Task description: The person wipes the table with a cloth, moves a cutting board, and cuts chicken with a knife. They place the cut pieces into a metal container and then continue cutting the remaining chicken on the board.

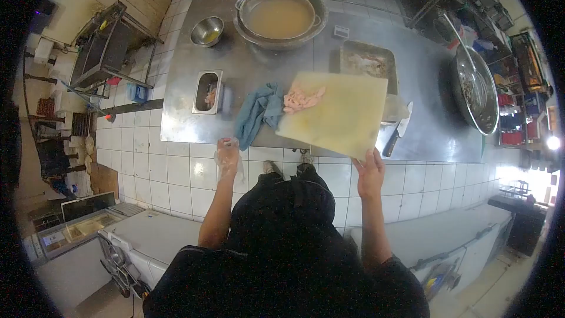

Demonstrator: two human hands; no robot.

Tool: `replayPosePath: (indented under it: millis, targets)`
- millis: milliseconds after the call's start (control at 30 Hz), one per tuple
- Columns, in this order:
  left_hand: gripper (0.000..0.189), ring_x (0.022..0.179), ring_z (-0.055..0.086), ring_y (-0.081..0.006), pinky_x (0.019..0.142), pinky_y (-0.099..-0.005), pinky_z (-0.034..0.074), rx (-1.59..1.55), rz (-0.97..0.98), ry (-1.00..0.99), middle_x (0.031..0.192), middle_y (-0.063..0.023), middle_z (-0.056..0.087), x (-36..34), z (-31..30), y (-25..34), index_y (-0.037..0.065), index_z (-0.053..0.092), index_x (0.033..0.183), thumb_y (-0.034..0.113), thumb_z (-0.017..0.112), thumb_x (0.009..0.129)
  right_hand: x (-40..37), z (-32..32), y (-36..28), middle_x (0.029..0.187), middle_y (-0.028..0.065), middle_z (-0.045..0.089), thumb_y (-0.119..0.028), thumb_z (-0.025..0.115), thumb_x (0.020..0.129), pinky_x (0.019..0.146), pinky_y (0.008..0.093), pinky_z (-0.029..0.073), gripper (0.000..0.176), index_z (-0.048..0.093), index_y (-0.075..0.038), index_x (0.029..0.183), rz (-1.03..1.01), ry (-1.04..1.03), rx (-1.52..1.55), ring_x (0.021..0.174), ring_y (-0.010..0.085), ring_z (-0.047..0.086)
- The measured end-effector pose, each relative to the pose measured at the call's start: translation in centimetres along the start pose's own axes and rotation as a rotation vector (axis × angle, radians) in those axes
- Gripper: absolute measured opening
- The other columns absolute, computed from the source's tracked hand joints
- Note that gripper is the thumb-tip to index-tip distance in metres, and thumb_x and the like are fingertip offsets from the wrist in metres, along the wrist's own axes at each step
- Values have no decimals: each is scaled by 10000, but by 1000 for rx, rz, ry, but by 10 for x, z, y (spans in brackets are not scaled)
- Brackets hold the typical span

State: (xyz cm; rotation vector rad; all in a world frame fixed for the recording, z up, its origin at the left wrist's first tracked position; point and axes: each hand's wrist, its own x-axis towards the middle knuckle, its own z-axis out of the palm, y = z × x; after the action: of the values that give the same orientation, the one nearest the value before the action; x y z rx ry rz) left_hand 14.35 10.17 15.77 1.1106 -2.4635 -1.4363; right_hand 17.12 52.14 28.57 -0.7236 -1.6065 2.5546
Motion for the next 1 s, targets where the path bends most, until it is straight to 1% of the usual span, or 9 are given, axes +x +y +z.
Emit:
replayPosePath:
  millis: [133, 233, 333, 433, 533, 633, 733, 833, 1000]
  targets:
    - [310, 761, 672, -210, 687, -369, 534, -29, 348, 33, 844, -104, 684, -9, 29, 6, 14, 629, 1081, 286, 708, 955, -4, -10, 27, 1294, 115, 659, -208, 528, 1084, 1022, 467, 544, 383, 524, 3, 1403, 50, -22, 80, 1190, 266, 656]
    - [284, 787, 683, -241, 730, -398, 544, -220, -187, -313, 863, -114, 694, 10, 47, 10, 35, 638, 1113, 266, 703, 960, -8, -12, 47, 1322, 121, 643, -207, 531, 1082, 1034, 468, 538, 395, 510, 6, 1414, 87, 36, 128, 1192, 271, 655]
    - [278, 789, 692, -256, 709, -397, 544, 51, 199, -26, 890, -130, 703, 24, 55, 16, 67, 644, 1150, 212, 727, 928, -18, -11, 43, 1346, 125, 627, -216, 544, 1077, 1049, 473, 529, 417, 498, 9, 1425, 78, 11, 147, 1204, 276, 649]
    - [341, 790, 696, -325, 718, -443, 548, 77, 472, -17, 915, -164, 705, 44, 47, 31, 76, 640, 1183, 169, 764, 879, -35, -13, 29, 1352, 123, 621, -227, 550, 1075, 1053, 476, 526, 427, 497, 10, 1425, 95, 15, 159, 1221, 273, 637]
    - [438, 872, 703, -383, 786, -489, 549, 371, 928, 107, 967, -201, 713, 75, 59, 57, 74, 625, 1213, 154, 807, 823, -53, -14, 7, 1347, 117, 623, -244, 546, 1076, 1060, 479, 517, 435, 494, 7, 1428, 78, 20, 122, 1236, 270, 626]
    - [432, 949, 703, -385, 848, -497, 540, 484, 798, 42, 998, -212, 725, 83, 71, 123, 66, 657, 1200, 223, 817, 831, -67, -16, -18, 1358, 124, 612, -256, 528, 1081, 1072, 482, 502, 447, 477, 1, 1443, 86, 77, 65, 1251, 275, 615]
    - [429, 1008, 708, -365, 877, -480, 543, 777, 604, -324, 1045, -224, 736, 139, 106, 106, 40, 703, 1164, 287, 820, 834, -78, -16, -30, 1403, 143, 568, -253, 511, 1083, 1080, 486, 490, 479, 422, -6, 1484, 92, 144, 51, 1277, 289, 592]
    - [488, 1098, 698, -366, 973, -419, 534, 411, 627, -531, 1152, -214, 733, 122, 115, 131, 25, 731, 1178, 343, 832, 822, -85, -14, -43, 1418, 146, 553, -243, 519, 1079, 1080, 486, 492, 490, 405, -4, 1492, 49, 199, 61, 1289, 294, 581]
    - [494, 1129, 690, -332, 995, -401, 521, 185, 611, -671, 1186, -219, 723, 72, 98, 209, -8, 711, 1189, 350, 812, 863, -97, -20, -45, 1415, 149, 552, -225, 538, 1072, 1081, 487, 497, 480, 414, -3, 1479, -14, 260, 131, 1296, 294, 573]
